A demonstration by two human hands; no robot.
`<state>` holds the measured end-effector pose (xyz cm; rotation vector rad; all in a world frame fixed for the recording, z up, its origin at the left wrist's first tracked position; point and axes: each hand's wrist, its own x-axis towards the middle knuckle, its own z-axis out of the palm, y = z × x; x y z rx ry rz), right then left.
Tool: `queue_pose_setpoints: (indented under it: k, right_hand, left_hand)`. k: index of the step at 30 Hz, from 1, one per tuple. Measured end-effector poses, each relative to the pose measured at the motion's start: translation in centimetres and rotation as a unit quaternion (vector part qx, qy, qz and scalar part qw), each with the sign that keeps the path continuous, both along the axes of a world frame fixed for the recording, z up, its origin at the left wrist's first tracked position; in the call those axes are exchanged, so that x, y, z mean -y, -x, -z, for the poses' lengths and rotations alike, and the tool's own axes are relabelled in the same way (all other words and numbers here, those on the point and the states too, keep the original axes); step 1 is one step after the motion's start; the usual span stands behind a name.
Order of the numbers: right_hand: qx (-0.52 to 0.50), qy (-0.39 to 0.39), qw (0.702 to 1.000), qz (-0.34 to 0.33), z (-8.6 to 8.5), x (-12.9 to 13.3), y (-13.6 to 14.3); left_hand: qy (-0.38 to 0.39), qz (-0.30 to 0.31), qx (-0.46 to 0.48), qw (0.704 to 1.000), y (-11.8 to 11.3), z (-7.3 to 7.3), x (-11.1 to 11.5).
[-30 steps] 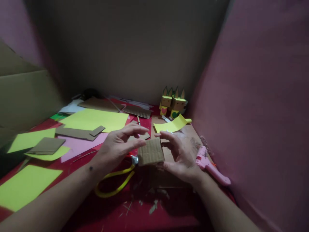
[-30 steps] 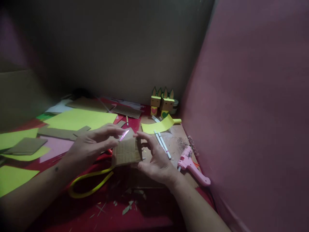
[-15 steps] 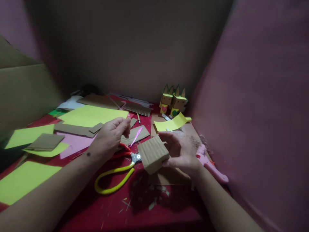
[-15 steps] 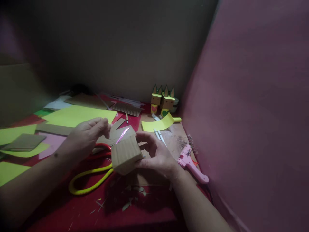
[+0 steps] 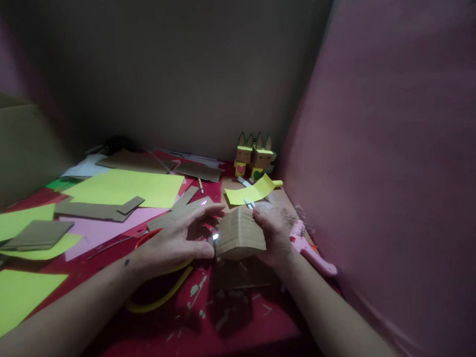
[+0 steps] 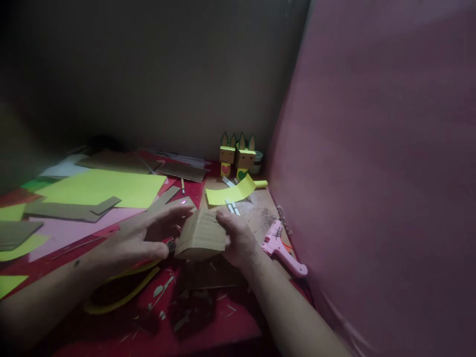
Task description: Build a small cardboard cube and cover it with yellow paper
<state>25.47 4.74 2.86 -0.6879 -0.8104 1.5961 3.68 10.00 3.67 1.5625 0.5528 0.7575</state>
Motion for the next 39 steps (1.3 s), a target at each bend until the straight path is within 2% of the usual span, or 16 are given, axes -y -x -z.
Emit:
queue_pose_setpoints:
  k: [4,8,10,13,16,19,21,23,26,29,32,35,39]
  right_hand:
    - [-0.007,0.001,1.000,0.020,0.4,-0.4,0.7]
    - [0.017,0.021,0.999,0.017,0.5,-0.6,0.9]
    - [0.028,0.018,0.998,0.048,0.4,-0.6,0.6]
    - [0.052,0.009,0.990,0.129,0.1,-0.6,0.1]
    - [0.069,0.013,0.988,0.137,-0.1,-0.1,0.3]
    - [0.110,0.003,0.987,0.119,0.0,0.5,1.0]
    - [0.151,0.001,0.982,0.116,0.2,0.9,1.4]
    - [0.180,0.002,0.978,0.108,0.4,1.0,1.6]
    - [0.173,0.004,0.979,0.104,0.5,1.0,1.8]
    - [0.131,0.007,0.986,0.106,0.3,0.9,1.9]
    - [0.118,-0.001,0.987,0.106,0.2,0.9,2.1]
    - [0.124,-0.015,0.987,0.106,0.4,1.0,2.0]
    - [0.160,-0.052,0.981,0.095,0.4,1.1,1.7]
  left_hand:
    - [-0.037,0.005,-0.041,0.998,-0.4,0.3,0.6]
    - [-0.062,-0.037,-0.060,0.996,-0.7,0.5,0.8]
    - [-0.080,-0.067,-0.049,0.993,-0.7,0.5,0.7]
    - [-0.124,-0.119,-0.045,0.984,-0.6,0.2,0.3]
    - [-0.225,-0.177,-0.080,0.955,-0.5,0.5,0.0]
    - [-0.351,-0.213,-0.092,0.907,-0.7,1.7,-0.2]
    - [-0.398,-0.218,-0.092,0.887,-0.7,2.7,-0.4]
    - [-0.412,-0.213,-0.097,0.881,-0.7,3.3,-0.5]
    - [-0.370,-0.196,-0.118,0.901,-0.8,3.2,-0.6]
    - [-0.211,-0.196,-0.114,0.951,-1.1,2.2,-0.4]
    - [-0.049,-0.134,-0.084,0.986,-1.3,1.1,-0.2]
    - [-0.014,-0.085,-0.083,0.993,-1.3,0.5,0.0]
    - [0.009,-0.069,-0.055,0.996,-1.2,0.4,0.0]
